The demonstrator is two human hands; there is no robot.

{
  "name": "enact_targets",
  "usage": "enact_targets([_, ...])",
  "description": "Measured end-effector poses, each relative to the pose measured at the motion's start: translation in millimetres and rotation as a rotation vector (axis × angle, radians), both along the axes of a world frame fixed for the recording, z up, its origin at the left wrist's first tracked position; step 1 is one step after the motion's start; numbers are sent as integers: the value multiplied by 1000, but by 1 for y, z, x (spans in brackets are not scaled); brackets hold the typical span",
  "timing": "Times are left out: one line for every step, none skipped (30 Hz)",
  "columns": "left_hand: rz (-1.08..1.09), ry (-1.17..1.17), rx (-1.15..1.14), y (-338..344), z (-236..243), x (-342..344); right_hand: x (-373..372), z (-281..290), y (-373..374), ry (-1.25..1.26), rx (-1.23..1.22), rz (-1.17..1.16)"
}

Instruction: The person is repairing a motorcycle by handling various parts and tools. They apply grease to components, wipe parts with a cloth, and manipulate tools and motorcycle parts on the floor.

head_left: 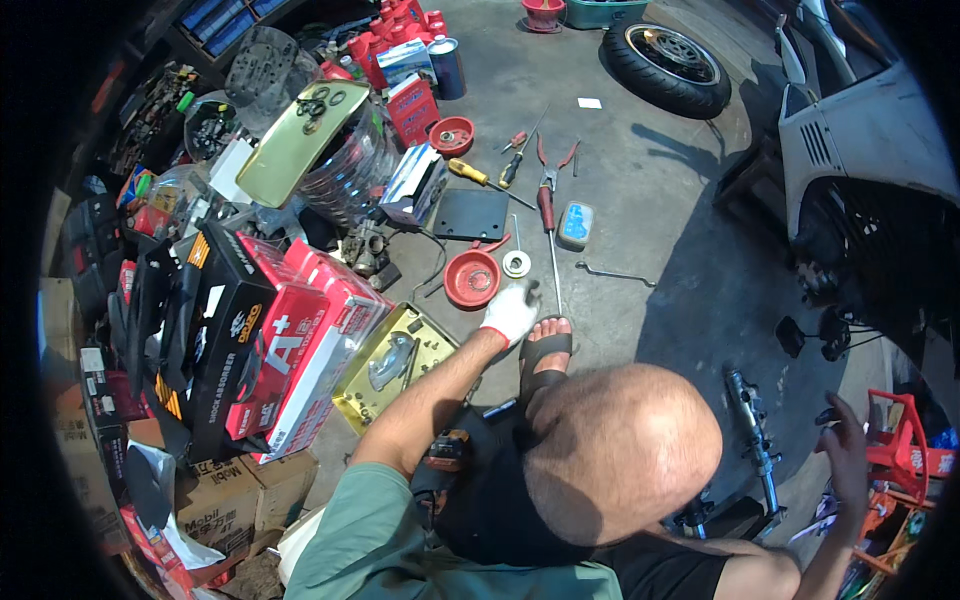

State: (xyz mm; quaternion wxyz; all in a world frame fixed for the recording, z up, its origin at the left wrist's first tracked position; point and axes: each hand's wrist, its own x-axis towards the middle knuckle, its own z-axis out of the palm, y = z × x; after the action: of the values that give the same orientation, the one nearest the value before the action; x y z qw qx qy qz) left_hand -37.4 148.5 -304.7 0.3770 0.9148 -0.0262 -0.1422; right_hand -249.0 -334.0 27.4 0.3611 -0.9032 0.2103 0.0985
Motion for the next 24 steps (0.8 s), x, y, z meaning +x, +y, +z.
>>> enact_targets([11,-75,8,-8,-1,13,7,-5,4,61,7,8])
enact_targets([21,-77,14,-18,0,31,12,-8,3,101,32,4])
enact_targets([2,-143,88,-28,1,49,13,-12,1,140,57,-2])
enact_targets([-16,-204,164,-37,-3,65,13,-17,0,183,83,-7])
enact_targets([-1,-233,136,-49,-8,80,10,-25,-4,122,146,-35])
enact_targets([22,-263,113,-59,-13,96,10,-27,-6,131,136,-56])
enact_targets([28,-223,152,-71,-16,114,11,-30,-8,141,128,-74])
enact_targets([30,-179,192,-85,-18,128,11,-33,-9,152,121,-95])
enact_targets([35,-211,230,-98,-19,135,12,-32,-5,191,106,-138])
enact_targets([44,-245,271,-109,-19,143,12,-36,-7,197,112,-146])
enact_targets([34,-204,320,-109,-20,155,10,-42,-11,195,129,-137])
enact_targets([24,-161,368,-108,-22,164,9,-48,-16,193,146,-128])
enact_targets([25,-135,404,-120,-13,166,2,-54,-25,208,140,-129])
enact_targets([67,-138,450,-122,-17,172,6,-55,-23,220,147,-124])
enact_targets([99,-93,452,-122,-20,176,10,-55,-21,233,155,-119])
enact_targets([124,-50,451,-124,-19,180,12,-56,-20,246,163,-121])
enact_targets([185,-58,457,-125,-29,184,13,-59,-22,259,141,-135])
enact_targets([207,-55,451,-127,-35,182,14,-62,-25,266,141,-125])
enact_targets([225,-57,443,-130,-36,183,14,-65,-30,268,141,-118])
enact_targets([244,-59,437,-132,-37,183,13,-67,-33,271,141,-111])
enact_targets([205,-86,452,-134,-38,183,13,-69,-36,270,135,-106])
enact_targets([235,-120,426,-140,-35,177,12,-70,-38,268,129,-104])
enact_targets([226,-124,405,-145,-33,173,12,-71,-40,265,120,-103])
enact_targets([215,-128,384,-149,-32,171,11,-73,-40,251,123,-108])
